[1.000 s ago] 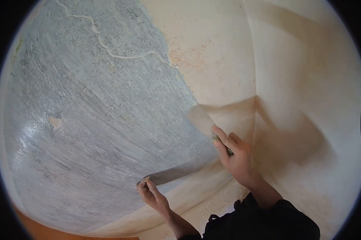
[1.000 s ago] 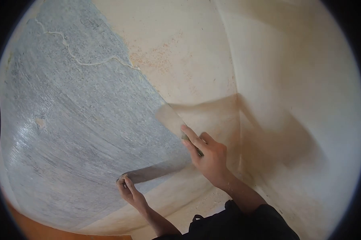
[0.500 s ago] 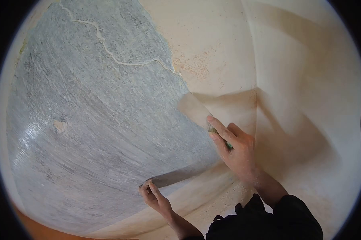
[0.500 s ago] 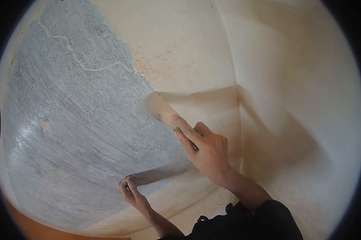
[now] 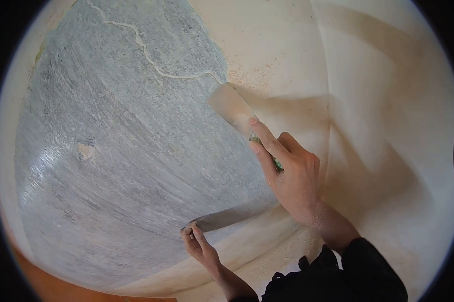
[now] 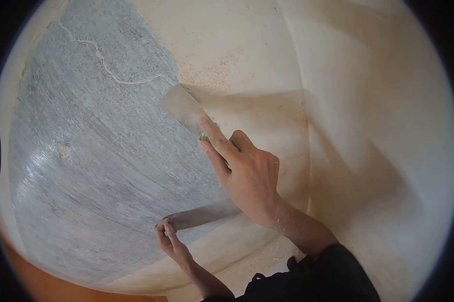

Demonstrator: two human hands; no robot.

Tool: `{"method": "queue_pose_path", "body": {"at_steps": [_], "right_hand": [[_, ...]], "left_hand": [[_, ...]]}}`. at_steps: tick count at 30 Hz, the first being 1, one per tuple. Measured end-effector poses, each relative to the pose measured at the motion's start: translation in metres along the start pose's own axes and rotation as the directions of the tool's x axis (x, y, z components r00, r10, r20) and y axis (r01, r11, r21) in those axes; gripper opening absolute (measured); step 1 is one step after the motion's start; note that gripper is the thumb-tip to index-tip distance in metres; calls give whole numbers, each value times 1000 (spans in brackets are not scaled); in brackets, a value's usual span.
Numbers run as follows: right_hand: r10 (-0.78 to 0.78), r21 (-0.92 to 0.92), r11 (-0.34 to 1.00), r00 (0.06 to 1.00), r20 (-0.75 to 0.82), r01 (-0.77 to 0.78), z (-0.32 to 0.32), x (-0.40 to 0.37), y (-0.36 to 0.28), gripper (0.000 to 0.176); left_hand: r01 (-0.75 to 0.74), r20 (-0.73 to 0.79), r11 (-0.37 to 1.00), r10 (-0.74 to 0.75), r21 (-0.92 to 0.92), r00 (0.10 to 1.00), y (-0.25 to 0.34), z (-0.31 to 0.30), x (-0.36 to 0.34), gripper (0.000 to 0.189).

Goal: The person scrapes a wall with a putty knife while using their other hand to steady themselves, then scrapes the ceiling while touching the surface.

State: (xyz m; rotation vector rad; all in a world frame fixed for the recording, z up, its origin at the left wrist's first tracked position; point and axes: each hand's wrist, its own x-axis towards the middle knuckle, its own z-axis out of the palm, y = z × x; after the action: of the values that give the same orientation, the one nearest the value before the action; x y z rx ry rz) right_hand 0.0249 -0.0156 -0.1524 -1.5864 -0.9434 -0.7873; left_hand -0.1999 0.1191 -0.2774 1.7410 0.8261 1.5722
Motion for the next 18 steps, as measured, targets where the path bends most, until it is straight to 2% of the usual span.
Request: {"method": "queue_pose_path", "body": {"at_steps": [2, 5, 8, 11, 18], "right_hand": [[4, -35, 999, 998, 61, -2, -6, -9, -1, 45], [55, -60, 997, 996, 68, -51, -1, -29, 5, 44], [53, -36, 998, 998, 28, -52, -5, 9, -14, 44], [59, -60, 997, 997, 45, -57, -5, -20, -7, 44], [70, -16, 997, 995, 64, -70, -9, -13, -9, 43]], "left_hand": [[21, -5, 1000, -22, -18, 1000, 5, -2, 1, 23], [-27, -35, 997, 24, -77, 999, 4, 2, 3, 26], [-46, 3, 998, 46, -35, 999, -1, -3, 3, 26], [25, -13, 997, -27, -78, 1000, 7, -5, 2, 26], [-30, 7, 998, 31, -58, 1000, -6, -9, 3, 27]]}}
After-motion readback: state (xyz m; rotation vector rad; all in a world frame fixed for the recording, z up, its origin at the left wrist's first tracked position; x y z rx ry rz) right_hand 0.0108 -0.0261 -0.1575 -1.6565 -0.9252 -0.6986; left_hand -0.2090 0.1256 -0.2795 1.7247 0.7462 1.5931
